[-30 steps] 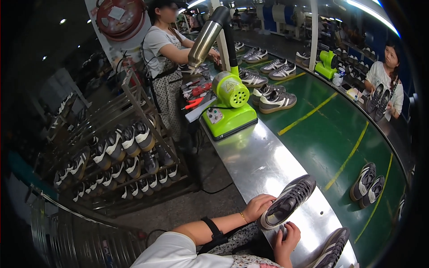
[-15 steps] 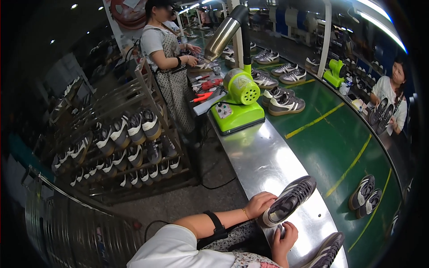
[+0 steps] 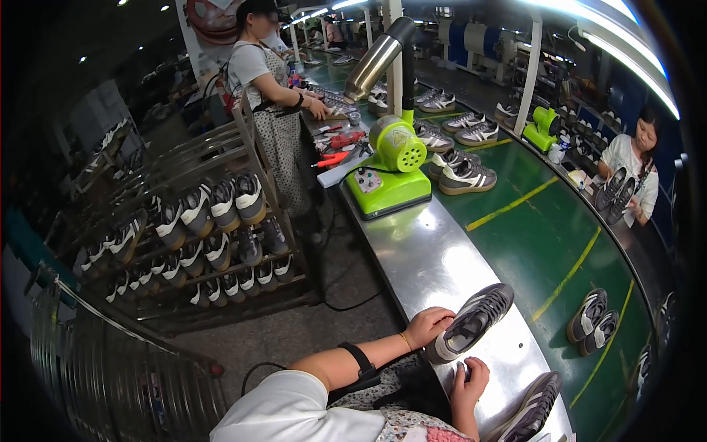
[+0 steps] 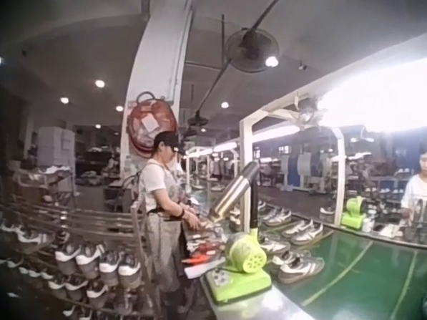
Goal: Inspecting manufactured shoes, marking them with a pen, and moving them along the assembly line.
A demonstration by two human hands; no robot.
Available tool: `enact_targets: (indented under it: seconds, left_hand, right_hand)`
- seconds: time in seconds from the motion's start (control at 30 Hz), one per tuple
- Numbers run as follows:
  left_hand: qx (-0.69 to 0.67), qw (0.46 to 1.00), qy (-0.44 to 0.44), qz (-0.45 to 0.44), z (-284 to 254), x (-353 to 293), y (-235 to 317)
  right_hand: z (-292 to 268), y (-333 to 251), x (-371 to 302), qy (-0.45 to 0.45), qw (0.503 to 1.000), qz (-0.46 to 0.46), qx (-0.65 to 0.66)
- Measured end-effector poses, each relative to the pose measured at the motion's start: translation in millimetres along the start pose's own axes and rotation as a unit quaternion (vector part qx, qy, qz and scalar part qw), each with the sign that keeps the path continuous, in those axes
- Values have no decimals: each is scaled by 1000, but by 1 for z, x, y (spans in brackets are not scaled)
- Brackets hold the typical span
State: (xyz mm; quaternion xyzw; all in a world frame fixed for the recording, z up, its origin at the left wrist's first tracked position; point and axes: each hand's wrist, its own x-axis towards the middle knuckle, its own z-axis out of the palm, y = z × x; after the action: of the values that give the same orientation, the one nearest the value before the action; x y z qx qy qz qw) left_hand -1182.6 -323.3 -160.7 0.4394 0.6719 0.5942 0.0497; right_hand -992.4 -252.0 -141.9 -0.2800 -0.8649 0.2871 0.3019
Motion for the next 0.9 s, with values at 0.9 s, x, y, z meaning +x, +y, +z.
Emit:
enact_targets:
  seconds: [0.9]
  left_hand:
    - [-655, 614, -259, -355, 0, 3, 83]
  right_hand:
    - [-67, -9, 10, -61, 827, 233, 508]
